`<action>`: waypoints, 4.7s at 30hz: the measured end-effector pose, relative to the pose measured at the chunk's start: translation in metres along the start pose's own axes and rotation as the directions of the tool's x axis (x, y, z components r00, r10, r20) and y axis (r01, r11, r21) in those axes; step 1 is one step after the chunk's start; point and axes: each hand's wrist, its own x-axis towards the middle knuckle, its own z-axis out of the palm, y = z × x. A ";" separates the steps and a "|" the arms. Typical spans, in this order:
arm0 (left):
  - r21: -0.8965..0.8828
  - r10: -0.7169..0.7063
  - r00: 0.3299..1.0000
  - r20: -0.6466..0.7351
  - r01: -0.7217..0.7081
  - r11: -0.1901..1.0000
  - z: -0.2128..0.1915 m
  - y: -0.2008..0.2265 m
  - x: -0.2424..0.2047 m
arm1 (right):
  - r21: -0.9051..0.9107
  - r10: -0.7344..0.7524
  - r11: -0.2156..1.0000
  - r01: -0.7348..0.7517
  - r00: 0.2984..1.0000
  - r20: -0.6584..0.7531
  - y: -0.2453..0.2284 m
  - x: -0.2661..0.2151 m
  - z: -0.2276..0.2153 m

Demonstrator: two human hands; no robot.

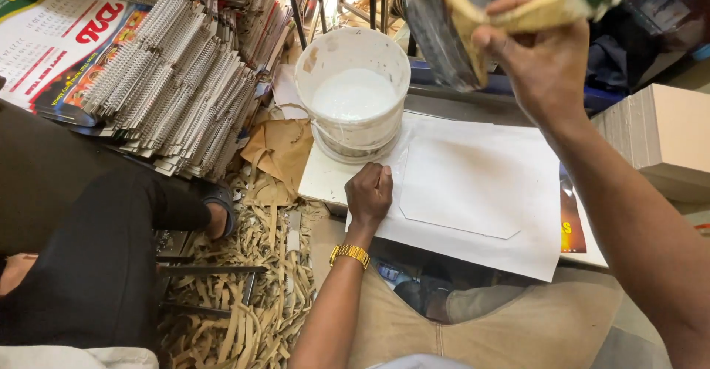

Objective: The person applies glue to a white book cover using a brush, then places a brown cardboard sheet on top and presses it down. They flip the book over to reveal a blue cover and repeat the process on the other side.

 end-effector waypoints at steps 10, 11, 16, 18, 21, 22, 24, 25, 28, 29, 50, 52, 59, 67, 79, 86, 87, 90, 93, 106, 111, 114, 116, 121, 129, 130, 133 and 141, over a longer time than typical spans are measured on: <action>-0.014 -0.005 1.000 -0.005 0.005 1.000 -0.001 0.001 0.004 | -0.122 0.427 0.904 -0.409 0.850 0.310 -0.006 0.071 0.131; -0.020 -0.009 1.000 -0.002 0.009 1.000 -0.001 0.003 0.003 | -0.159 0.443 0.896 -0.414 0.826 0.348 -0.003 0.068 0.143; -0.004 -0.010 1.000 -0.005 0.010 1.000 -0.001 0.003 0.004 | -0.218 0.487 0.873 -0.436 0.766 0.420 0.025 0.061 0.173; -0.009 -0.006 1.000 -0.016 0.006 1.000 -0.001 0.001 0.005 | -0.255 0.530 0.848 -0.465 0.731 0.430 0.019 0.065 0.166; 0.002 0.010 1.000 -0.029 -0.010 1.000 0.002 0.001 0.002 | -0.245 0.555 0.831 -0.499 0.765 0.326 0.004 0.071 0.143; 0.005 0.006 1.000 -0.024 -0.006 1.000 0.002 0.002 0.002 | -0.189 0.410 0.911 -0.367 0.857 0.312 0.002 0.073 0.135; 0.010 0.014 1.000 -0.007 -0.014 1.000 0.001 0.001 0.002 | -0.130 0.259 0.964 -0.231 0.926 0.275 -0.004 0.074 0.126; 0.010 0.010 1.000 -0.015 -0.010 1.000 0.001 0.001 0.002 | -0.079 0.192 0.981 -0.176 0.925 0.327 -0.008 0.075 0.125; -0.003 -0.006 1.000 -0.021 0.006 1.000 0.000 0.002 0.002 | -0.105 0.180 0.984 -0.147 0.856 0.484 -0.040 0.065 0.116; -0.013 -0.019 0.999 -0.026 0.019 1.000 -0.001 0.002 0.003 | -0.183 0.235 0.971 -0.155 0.777 0.584 -0.053 0.061 0.113; -0.085 -0.145 0.988 -0.051 0.140 0.986 0.000 -0.002 0.003 | 0.674 0.808 0.221 -0.705 0.519 0.279 0.115 -0.120 0.020; -0.100 -0.157 0.987 -0.028 0.154 0.983 -0.001 -0.002 0.001 | 0.613 0.799 0.281 -0.738 0.534 0.277 0.090 -0.129 0.009; -0.076 -0.151 0.988 -0.035 0.148 0.986 0.000 -0.002 0.004 | 0.215 0.665 0.639 -0.738 0.671 0.327 0.088 -0.135 0.027; -0.060 -0.135 0.990 -0.037 0.132 0.989 -0.002 -0.001 0.006 | 0.159 0.530 0.806 -0.570 0.815 0.233 0.138 -0.107 0.036; -0.017 -0.105 0.993 -0.053 0.104 0.994 -0.003 0.004 0.006 | 0.035 0.609 0.788 -0.614 0.787 0.092 0.106 -0.112 0.054; -0.048 -0.117 0.993 -0.024 0.116 0.992 -0.005 0.002 0.005 | 0.054 0.673 0.725 -0.687 0.689 -0.269 0.113 -0.209 -0.031; -0.063 -0.101 0.994 -0.030 0.099 0.993 -0.003 0.001 0.006 | 0.048 0.660 0.734 -0.677 0.694 -0.287 0.112 -0.206 -0.038; -0.043 -0.116 0.993 -0.038 0.114 0.993 0.001 0.000 0.004 | 0.039 0.639 0.724 -0.688 0.648 -0.415 0.105 -0.204 -0.043; -0.030 -0.128 0.990 -0.061 0.126 0.992 -0.002 0.001 0.003 | 0.220 0.683 0.717 -0.662 0.601 -0.416 0.095 -0.213 -0.005; -0.038 -0.122 0.991 -0.060 0.120 0.992 -0.005 0.007 0.000 | -0.178 0.178 0.963 -0.205 0.972 -0.152 0.050 -0.250 0.005; -0.019 -0.128 0.989 -0.079 0.127 0.992 -0.003 0.005 0.006 | -0.416 -0.297 0.845 0.337 0.941 0.159 0.018 -0.320 0.052; -0.024 -0.142 0.989 -0.040 0.141 0.990 -0.005 0.005 0.006 | 0.046 0.192 0.979 -0.198 0.975 0.111 0.014 -0.294 0.023; -0.059 -0.131 0.989 -0.066 0.127 0.990 -0.004 0.005 0.005 | -0.357 -0.118 0.922 0.149 0.987 0.106 0.052 -0.281 0.007; -0.120 -0.165 0.981 -0.097 0.153 0.981 -0.007 0.004 0.006 | -0.396 -0.232 0.885 0.244 0.970 0.078 0.064 -0.310 0.082; -0.247 -0.214 0.969 -0.120 0.180 0.952 -0.013 0.004 0.009 | -0.190 -0.162 0.966 0.175 0.983 0.083 0.029 -0.242 0.043; -0.257 -0.224 0.966 -0.133 0.185 0.949 -0.012 0.004 0.009 | -0.188 -0.148 0.969 0.159 0.986 0.072 0.047 -0.231 0.042; -0.277 -0.239 0.959 -0.153 0.191 0.942 -0.015 0.006 0.012 | -0.257 -0.220 0.939 0.230 0.973 0.070 0.084 -0.247 0.077; -0.323 -0.292 0.944 -0.154 0.231 0.918 -0.016 0.007 0.013 | 0.139 -0.084 0.989 0.055 0.974 0.212 -0.018 -0.227 0.053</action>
